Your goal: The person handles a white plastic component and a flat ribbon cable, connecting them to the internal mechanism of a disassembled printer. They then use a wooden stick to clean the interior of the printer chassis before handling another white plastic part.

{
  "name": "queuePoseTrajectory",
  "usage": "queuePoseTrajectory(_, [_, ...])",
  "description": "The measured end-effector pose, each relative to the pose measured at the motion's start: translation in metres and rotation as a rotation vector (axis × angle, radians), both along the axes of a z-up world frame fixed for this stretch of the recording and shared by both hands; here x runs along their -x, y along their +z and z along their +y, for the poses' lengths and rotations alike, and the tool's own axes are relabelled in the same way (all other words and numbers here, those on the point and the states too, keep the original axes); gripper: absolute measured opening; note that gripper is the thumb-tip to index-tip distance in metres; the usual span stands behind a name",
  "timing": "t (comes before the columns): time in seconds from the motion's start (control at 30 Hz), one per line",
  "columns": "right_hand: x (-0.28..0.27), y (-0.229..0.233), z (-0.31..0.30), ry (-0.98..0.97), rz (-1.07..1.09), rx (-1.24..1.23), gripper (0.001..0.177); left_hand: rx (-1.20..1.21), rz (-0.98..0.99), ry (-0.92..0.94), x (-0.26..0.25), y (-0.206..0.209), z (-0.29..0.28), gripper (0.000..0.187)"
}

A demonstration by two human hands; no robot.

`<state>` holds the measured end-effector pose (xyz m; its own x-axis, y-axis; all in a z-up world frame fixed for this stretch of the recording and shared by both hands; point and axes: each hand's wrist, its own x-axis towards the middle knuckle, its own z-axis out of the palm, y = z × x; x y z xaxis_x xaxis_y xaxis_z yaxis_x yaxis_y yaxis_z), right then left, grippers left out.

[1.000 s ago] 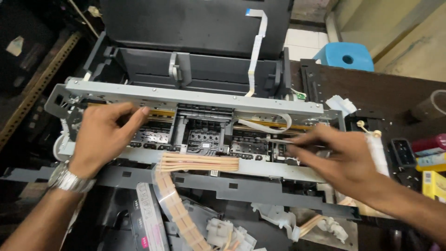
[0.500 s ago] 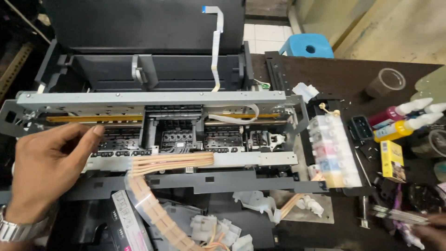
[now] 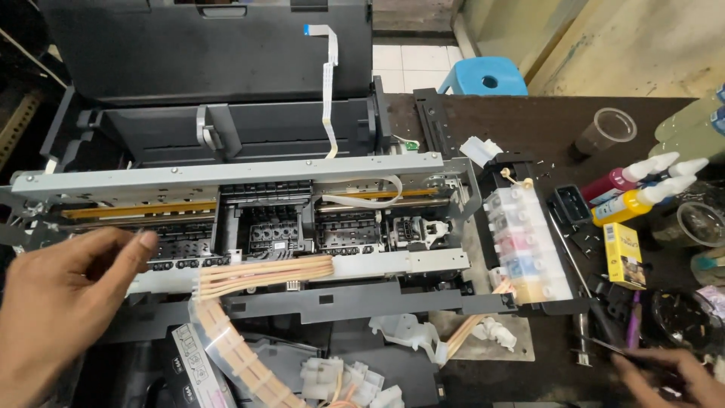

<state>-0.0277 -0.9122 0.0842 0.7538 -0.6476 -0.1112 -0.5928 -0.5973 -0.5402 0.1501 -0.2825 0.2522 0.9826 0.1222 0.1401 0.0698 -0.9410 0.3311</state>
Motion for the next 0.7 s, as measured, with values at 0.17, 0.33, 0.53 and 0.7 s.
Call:
queuePoseTrajectory(0.17, [0.003, 0.016, 0.091, 0.056, -0.112, 0.26, 0.02, 0.075, 0.32, 0.184, -0.006, 0.023, -0.03, 0.036])
queuePoseTrajectory(0.33, [0.001, -0.019, 0.122, 0.108, -0.33, 0.31, 0.012, 0.287, 0.664, 0.249, -0.01, 0.037, -0.061, 0.061])
queuePoseTrajectory(0.53, [0.011, -0.094, 0.081, 0.113, -0.275, 0.716, 0.014, 0.29, 0.767, 0.28, -0.013, 0.061, -0.086, 0.067])
queuePoseTrajectory(0.7, [0.006, -0.081, 0.071, 0.196, -0.236, 0.499, 0.017, 0.283, 0.676, 0.165, -0.007, 0.036, -0.063, 0.067])
